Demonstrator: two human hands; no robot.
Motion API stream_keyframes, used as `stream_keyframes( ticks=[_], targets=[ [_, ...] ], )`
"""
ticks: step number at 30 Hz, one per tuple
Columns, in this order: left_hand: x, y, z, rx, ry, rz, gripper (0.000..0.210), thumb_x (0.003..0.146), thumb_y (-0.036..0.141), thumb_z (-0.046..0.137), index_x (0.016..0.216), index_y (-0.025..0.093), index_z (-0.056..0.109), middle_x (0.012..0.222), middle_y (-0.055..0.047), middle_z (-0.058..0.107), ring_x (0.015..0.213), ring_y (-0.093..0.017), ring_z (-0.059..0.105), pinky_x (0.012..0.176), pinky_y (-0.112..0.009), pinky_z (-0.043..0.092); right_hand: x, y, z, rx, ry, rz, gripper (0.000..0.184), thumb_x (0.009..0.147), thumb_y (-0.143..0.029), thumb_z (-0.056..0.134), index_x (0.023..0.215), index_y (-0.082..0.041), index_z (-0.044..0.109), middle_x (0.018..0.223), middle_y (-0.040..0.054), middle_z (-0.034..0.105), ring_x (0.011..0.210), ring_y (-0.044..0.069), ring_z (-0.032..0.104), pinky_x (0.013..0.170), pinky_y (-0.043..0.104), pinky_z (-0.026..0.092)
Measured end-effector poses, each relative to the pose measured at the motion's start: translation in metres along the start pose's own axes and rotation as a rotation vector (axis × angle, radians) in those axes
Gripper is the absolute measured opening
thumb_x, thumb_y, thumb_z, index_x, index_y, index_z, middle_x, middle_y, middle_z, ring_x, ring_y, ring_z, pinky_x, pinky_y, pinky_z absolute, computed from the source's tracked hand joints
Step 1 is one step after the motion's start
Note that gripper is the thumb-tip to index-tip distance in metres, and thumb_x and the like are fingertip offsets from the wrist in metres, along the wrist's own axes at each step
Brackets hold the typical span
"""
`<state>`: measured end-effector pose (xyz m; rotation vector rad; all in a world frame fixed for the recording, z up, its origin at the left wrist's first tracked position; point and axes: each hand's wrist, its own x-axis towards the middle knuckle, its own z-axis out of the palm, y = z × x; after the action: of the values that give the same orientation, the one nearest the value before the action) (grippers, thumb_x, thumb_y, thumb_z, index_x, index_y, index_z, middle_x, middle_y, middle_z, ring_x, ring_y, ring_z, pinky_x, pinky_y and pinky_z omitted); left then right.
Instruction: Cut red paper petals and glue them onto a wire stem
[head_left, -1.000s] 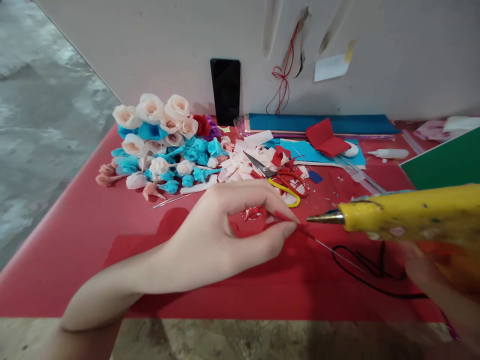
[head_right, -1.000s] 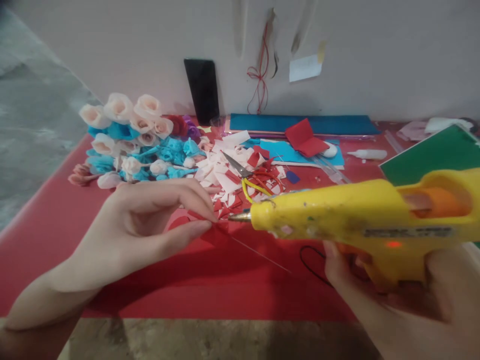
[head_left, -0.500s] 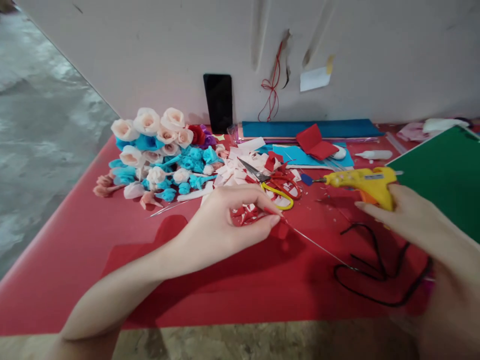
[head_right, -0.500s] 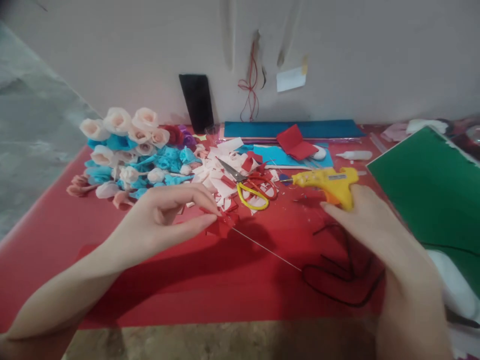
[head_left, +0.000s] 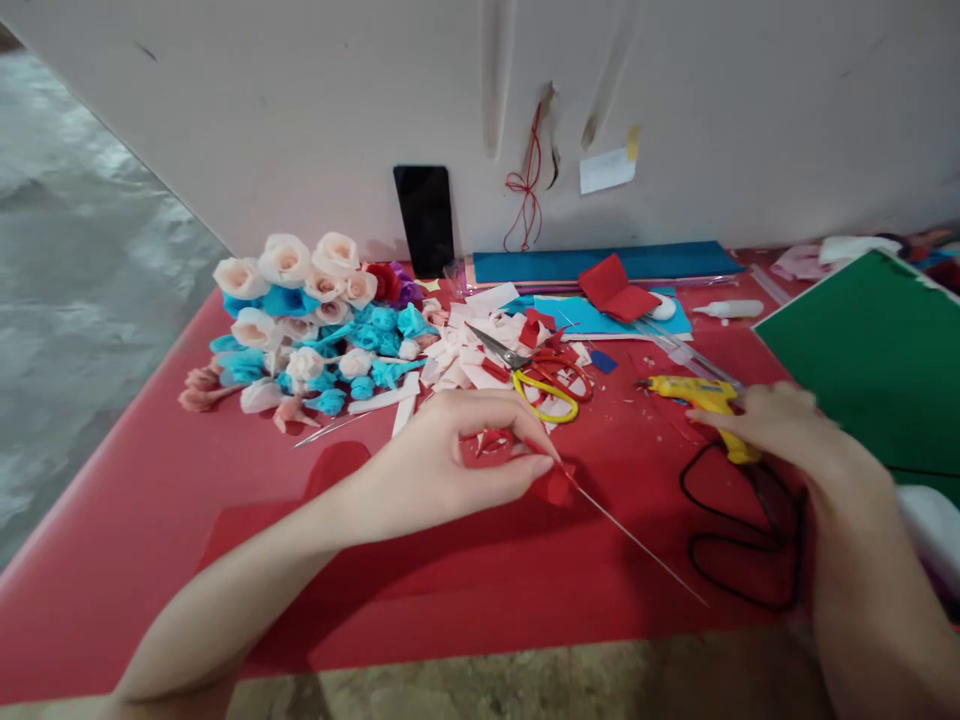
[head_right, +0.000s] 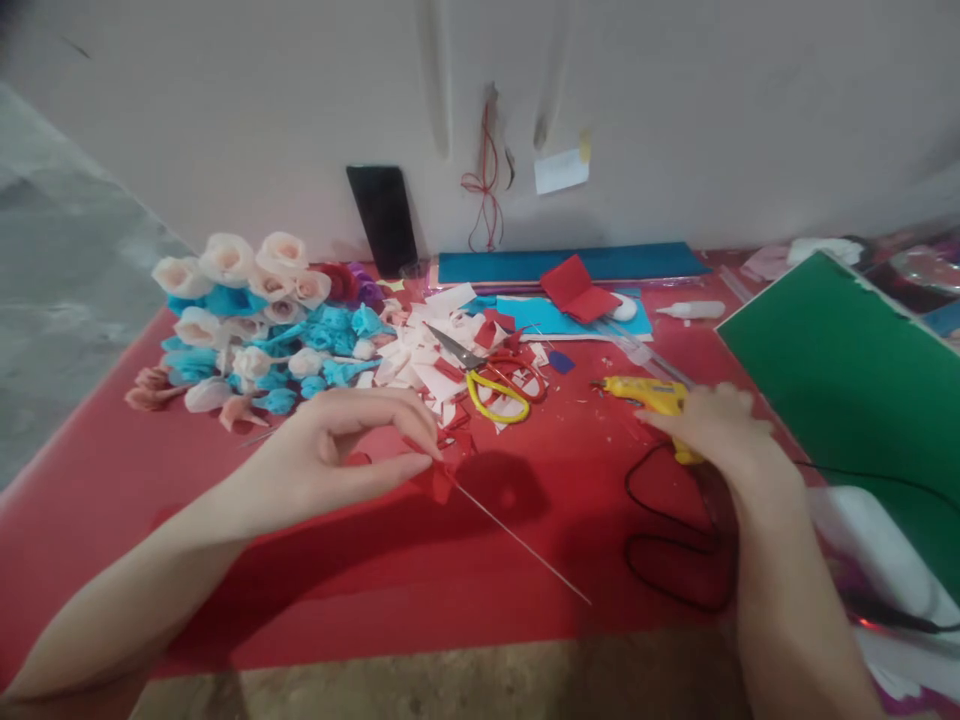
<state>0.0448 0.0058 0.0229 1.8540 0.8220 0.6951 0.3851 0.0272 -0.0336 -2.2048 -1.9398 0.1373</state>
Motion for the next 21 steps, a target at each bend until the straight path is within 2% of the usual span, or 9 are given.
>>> stream_keyframes(
  ticks=[1,2,3,4,5,7,10,15,21],
  targets=[
    [-0.001,0.001,0.000,0.001,-0.031,0.006,0.007,0.079,0.015,0.056,0.075,0.012,0.062,0.077,-0.001,0.065,0.075,-0.009,0.059,0.071,-0.020,0.047,-0.007,-0.012,-0.007,-0.012,0.038,0.032,0.050,0.069,-0.050,0.062,0.089,-0.004,0.064,0.098,0.0272,0.059,0.095,0.038,0.052,0.074,0.045,0.041],
    [-0.001,0.002,0.000,0.001,-0.062,0.017,0.008,0.079,0.014,0.056,0.076,0.012,0.062,0.078,-0.002,0.064,0.075,-0.009,0.059,0.072,-0.020,0.047,-0.016,-0.026,-0.015,-0.009,0.069,0.040,0.050,0.072,-0.051,0.058,0.095,-0.006,0.061,0.101,0.0250,0.057,0.097,0.036,0.051,0.077,0.045,0.040],
    [-0.002,0.002,0.000,-0.002,-0.094,0.027,0.008,0.080,0.014,0.056,0.076,0.012,0.062,0.078,-0.002,0.065,0.075,-0.009,0.059,0.072,-0.021,0.047,-0.026,-0.041,-0.023,0.041,0.053,-0.010,0.040,0.077,-0.048,0.055,0.099,-0.015,0.059,0.103,0.0149,0.059,0.095,0.027,0.054,0.080,0.038,0.041],
    [-0.002,0.002,0.000,-0.011,-0.120,0.043,0.009,0.080,0.014,0.055,0.075,0.012,0.062,0.078,-0.002,0.065,0.075,-0.009,0.059,0.073,-0.021,0.047,-0.037,-0.058,-0.030,0.225,0.026,-0.096,0.028,0.079,-0.044,0.054,0.094,-0.020,0.059,0.101,0.0077,0.060,0.089,0.021,0.056,0.079,0.032,0.042],
    [-0.002,0.002,0.000,-0.021,-0.144,0.059,0.009,0.081,0.014,0.055,0.076,0.012,0.062,0.078,-0.002,0.065,0.074,-0.010,0.059,0.073,-0.022,0.047,-0.047,-0.076,-0.036,0.406,-0.017,-0.185,0.020,0.081,-0.040,0.054,0.088,-0.023,0.059,0.097,0.0033,0.060,0.084,0.016,0.056,0.077,0.027,0.042],
    [-0.003,0.002,-0.001,-0.034,-0.171,0.081,0.009,0.081,0.013,0.055,0.076,0.012,0.062,0.077,-0.002,0.065,0.074,-0.010,0.059,0.074,-0.023,0.047,-0.065,-0.107,-0.043,0.608,-0.111,-0.366,0.007,0.082,-0.031,0.055,0.085,-0.025,0.058,0.091,-0.0012,0.060,0.085,0.012,0.056,0.074,0.021,0.042],
    [-0.003,0.001,-0.001,-0.033,-0.196,0.109,0.008,0.079,0.012,0.056,0.078,0.011,0.063,0.078,-0.004,0.065,0.075,-0.011,0.059,0.074,-0.025,0.048,-0.077,-0.135,-0.043,0.838,-0.351,-0.423,0.006,0.083,-0.023,0.055,0.077,-0.023,0.058,0.081,-0.0029,0.060,0.079,0.010,0.056,0.071,0.018,0.043],
    [-0.003,-0.001,0.000,-0.036,-0.281,0.129,0.009,0.077,0.009,0.056,0.081,0.010,0.064,0.081,-0.006,0.064,0.076,-0.012,0.060,0.072,-0.025,0.049,-0.070,-0.138,-0.032,0.988,-0.609,-0.315,0.008,0.080,-0.022,0.060,0.073,-0.018,0.060,0.077,-0.0014,0.061,0.075,0.010,0.055,0.072,0.020,0.042],
    [-0.002,-0.001,0.003,-0.031,-0.277,0.133,0.009,0.077,0.007,0.057,0.081,0.010,0.064,0.080,-0.006,0.064,0.076,-0.012,0.061,0.074,-0.024,0.049,-0.068,-0.131,-0.021,1.132,-0.835,-0.323,0.011,0.078,-0.025,0.063,0.072,-0.017,0.059,0.072,-0.0032,0.058,0.069,0.008,0.051,0.066,0.019,0.040]
  ],
)
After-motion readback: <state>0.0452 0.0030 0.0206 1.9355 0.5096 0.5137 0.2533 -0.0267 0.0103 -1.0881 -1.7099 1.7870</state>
